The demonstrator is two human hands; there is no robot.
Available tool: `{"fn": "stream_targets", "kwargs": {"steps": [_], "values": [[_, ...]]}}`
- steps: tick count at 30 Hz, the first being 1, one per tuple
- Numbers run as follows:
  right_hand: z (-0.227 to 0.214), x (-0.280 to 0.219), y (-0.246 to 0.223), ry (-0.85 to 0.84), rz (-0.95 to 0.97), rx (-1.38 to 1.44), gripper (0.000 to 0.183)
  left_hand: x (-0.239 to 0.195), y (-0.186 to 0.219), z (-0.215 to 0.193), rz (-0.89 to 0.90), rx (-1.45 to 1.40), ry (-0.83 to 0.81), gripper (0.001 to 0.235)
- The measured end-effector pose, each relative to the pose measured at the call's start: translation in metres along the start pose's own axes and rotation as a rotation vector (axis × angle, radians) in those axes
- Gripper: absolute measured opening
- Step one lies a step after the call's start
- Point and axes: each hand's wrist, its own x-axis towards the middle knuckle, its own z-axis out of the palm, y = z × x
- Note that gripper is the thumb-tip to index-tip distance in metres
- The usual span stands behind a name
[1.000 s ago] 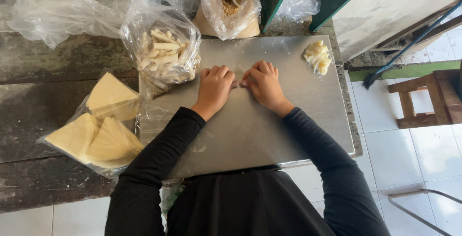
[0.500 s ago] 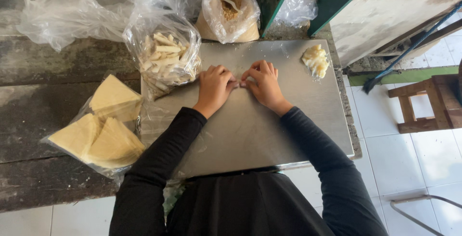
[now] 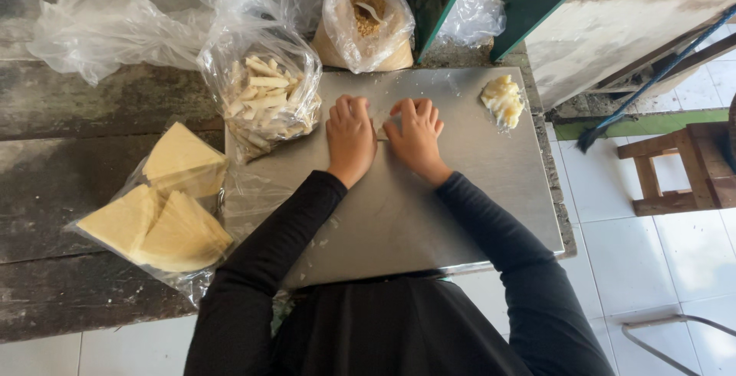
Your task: The person folds triangular wrappers, scoops a grainy filling into each, and seals them into small packets. They then separate a stack of flat triangular sheets and place them on the table.
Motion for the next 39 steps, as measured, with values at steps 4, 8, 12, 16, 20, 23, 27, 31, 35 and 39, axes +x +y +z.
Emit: {"fn": "stream_targets", "kwargs": {"steps": [4,8,12,16,20,23,27,31,35,39], "values": [[0.018,0.029,0.002,0.045,0.001,-0.029,0.024,0.029,-0.008,0.017,0.001,0.093,0.078,0.03],[0.019,0.038,0.01,0.112,0.034,0.076,0.021,0.03,-0.016,0.009,0.142,-0.081,-0.057,0.017],[0.006,0.026,0.012,0.147,0.012,0.189,0.016,0.019,-0.008,-0.013,0.252,-0.023,-0.117,0.025],[-0.021,0.01,-0.002,0.123,-0.09,0.267,0.016,0.02,0.013,-0.047,0.287,0.14,0.013,0.021],[-0.043,-0.001,-0.027,0.109,-0.175,0.328,0.015,0.036,0.003,-0.102,0.22,0.196,0.163,0.021],[-0.051,-0.001,-0.049,0.086,-0.232,0.351,0.013,0.062,-0.026,-0.139,0.139,0.34,0.192,0.027],[-0.048,0.004,-0.073,0.092,-0.298,0.397,0.016,0.074,-0.068,-0.168,0.139,0.291,0.263,0.051],[-0.022,0.023,-0.086,0.001,-0.257,0.642,0.035,0.062,-0.123,-0.18,-0.178,0.157,0.15,0.057],[0.012,0.067,-0.097,-0.23,0.053,0.773,0.038,0.052,-0.154,-0.164,-0.224,0.08,0.048,0.024],[0.02,0.097,-0.116,-0.488,-0.04,0.965,0.033,0.074,-0.169,-0.181,-0.369,-0.35,0.072,0.018]]}}
